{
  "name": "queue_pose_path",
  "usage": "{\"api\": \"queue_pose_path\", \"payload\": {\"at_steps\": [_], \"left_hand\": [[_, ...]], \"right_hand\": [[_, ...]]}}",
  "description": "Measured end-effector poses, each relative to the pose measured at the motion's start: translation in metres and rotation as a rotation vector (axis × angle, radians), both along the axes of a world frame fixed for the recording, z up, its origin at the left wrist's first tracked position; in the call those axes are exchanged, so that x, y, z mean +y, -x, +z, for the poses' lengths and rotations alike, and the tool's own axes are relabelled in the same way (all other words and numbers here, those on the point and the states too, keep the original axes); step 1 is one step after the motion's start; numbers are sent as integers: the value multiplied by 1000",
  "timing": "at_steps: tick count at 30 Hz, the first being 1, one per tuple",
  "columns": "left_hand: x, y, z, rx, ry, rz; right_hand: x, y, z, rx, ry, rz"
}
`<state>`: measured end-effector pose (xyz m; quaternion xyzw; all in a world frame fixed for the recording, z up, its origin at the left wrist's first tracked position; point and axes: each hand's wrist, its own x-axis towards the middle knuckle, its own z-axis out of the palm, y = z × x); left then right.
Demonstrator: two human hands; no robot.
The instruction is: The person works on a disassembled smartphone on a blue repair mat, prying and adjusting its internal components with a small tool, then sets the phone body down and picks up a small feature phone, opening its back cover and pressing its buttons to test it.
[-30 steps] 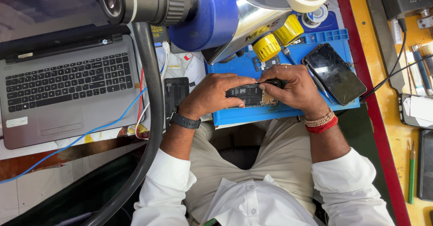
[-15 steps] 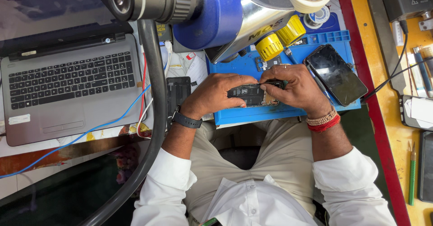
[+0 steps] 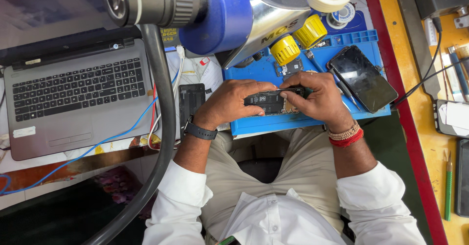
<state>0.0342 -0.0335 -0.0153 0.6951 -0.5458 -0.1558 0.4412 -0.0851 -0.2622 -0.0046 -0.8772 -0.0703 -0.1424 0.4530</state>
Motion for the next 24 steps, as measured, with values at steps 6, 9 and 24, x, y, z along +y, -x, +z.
{"api": "queue_pose_path", "payload": {"at_steps": [6, 9, 24], "left_hand": [[0, 2, 0, -6, 4, 0], [0, 2, 0, -17, 17, -5], [3, -1, -6, -42, 37, -7]], "right_hand": [[7, 6, -3, -35, -9, -71], [12, 8, -4, -9, -22, -122], [20, 6, -12, 23, 5, -230]]}}
